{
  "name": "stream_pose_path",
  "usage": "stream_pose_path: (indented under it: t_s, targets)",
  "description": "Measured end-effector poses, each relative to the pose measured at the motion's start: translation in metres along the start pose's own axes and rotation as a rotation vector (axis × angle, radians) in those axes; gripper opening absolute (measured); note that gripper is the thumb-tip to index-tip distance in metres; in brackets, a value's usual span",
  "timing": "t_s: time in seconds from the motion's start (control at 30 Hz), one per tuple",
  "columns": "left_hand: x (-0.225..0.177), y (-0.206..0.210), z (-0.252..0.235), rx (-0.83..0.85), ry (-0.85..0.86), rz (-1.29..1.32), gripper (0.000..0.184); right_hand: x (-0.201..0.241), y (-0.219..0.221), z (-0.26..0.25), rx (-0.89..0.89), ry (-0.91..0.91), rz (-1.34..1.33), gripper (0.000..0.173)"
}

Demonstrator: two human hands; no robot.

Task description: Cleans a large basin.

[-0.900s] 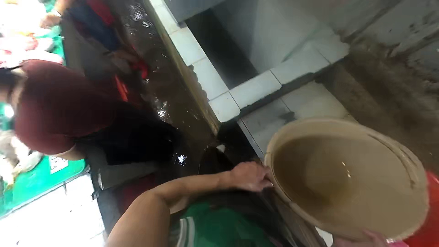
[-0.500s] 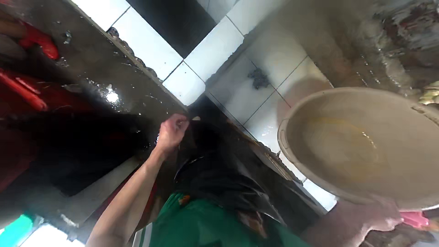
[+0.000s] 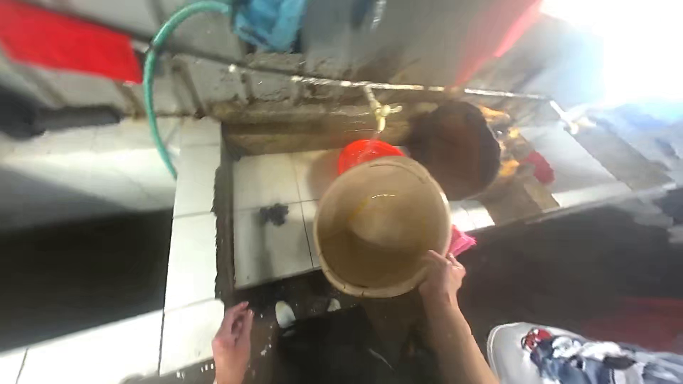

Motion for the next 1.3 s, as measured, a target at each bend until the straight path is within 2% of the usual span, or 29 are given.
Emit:
stream_pose_path:
  t_s: [0.07, 0.13, 0.23, 0.33, 0.4, 0.5, 0.6, 0.7, 0.77, 0.83, 0.9, 1.07, 1.13, 1.2, 1.3]
  targets:
    - [-0.003, 0.016, -0.002, 0.047, 0.006, -0.014, 0.031, -0.017, -0.007, 0.004, 0.017, 0.093, -0.042, 0.015]
    - [-0.010, 0.037, 0.003, 0.090, -0.071, -0.010, 0.042, -0.033, -0.016, 0.003, 0.043, 0.199, -0.057, 0.016]
    - [-0.025, 0.070, 0.007, 0.179, -0.346, 0.183, 0.065, -0.055, -0.024, -0.002, 0.090, 0.356, -0.034, 0.019]
    - [-0.039, 0.101, 0.015, 0.139, -0.547, 0.426, 0.061, -0.081, -0.037, -0.010, 0.170, 0.464, -0.058, 0.019]
    - [-0.056, 0.116, 0.022, 0.093, -0.530, 0.560, 0.055, -0.096, -0.046, -0.019, 0.240, 0.485, -0.082, 0.019]
    - [-0.076, 0.132, 0.041, 0.023, -0.509, 0.685, 0.061, -0.107, -0.059, -0.033, 0.353, 0.482, -0.080, 0.022]
    - [-0.085, 0.155, 0.064, -0.099, -0.643, 0.608, 0.064, -0.105, -0.069, -0.052, 0.488, 0.419, -0.084, 0.019]
    - [-0.082, 0.166, 0.078, -0.187, -0.687, 0.655, 0.077, -0.108, -0.061, -0.079, 0.729, 0.229, -0.112, 0.011]
    - [-0.087, 0.158, 0.086, -0.231, -0.666, 0.715, 0.081, -0.114, -0.048, -0.097, 0.875, 0.094, -0.085, 0.018]
    - [-0.091, 0.148, 0.089, -0.280, -0.621, 0.714, 0.083, -0.125, -0.036, -0.114, 0.939, 0.024, -0.079, 0.027]
    - [-0.093, 0.135, 0.092, -0.345, -0.590, 0.696, 0.083, -0.139, -0.031, -0.127, 0.921, 0.036, -0.080, 0.038]
    - [-0.099, 0.104, 0.070, -0.538, -0.547, 0.761, 0.076, -0.152, 0.001, -0.155, 0.772, 0.184, 0.098, 0.083]
    - [-0.099, 0.097, 0.050, -0.600, -0.509, 0.812, 0.069, -0.141, 0.029, -0.166, 0.762, 0.183, 0.149, 0.084]
    - [-0.098, 0.093, 0.025, -0.655, -0.459, 0.880, 0.057, -0.126, 0.064, -0.179, 0.750, 0.066, 0.200, 0.076]
    - [-0.107, 0.092, -0.015, -0.756, -0.440, 1.029, 0.045, -0.106, 0.123, -0.206, 0.691, -0.317, 0.416, 0.078]
Point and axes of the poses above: each hand's wrist, its own z-axis away from the middle knuckle, its own y-axis out of the palm, x = y × z, the point moved 2 cm from there along -z, towards the middle knuckle, and after that the axes turned 3 degrees about -x, right-handed, at the moved point
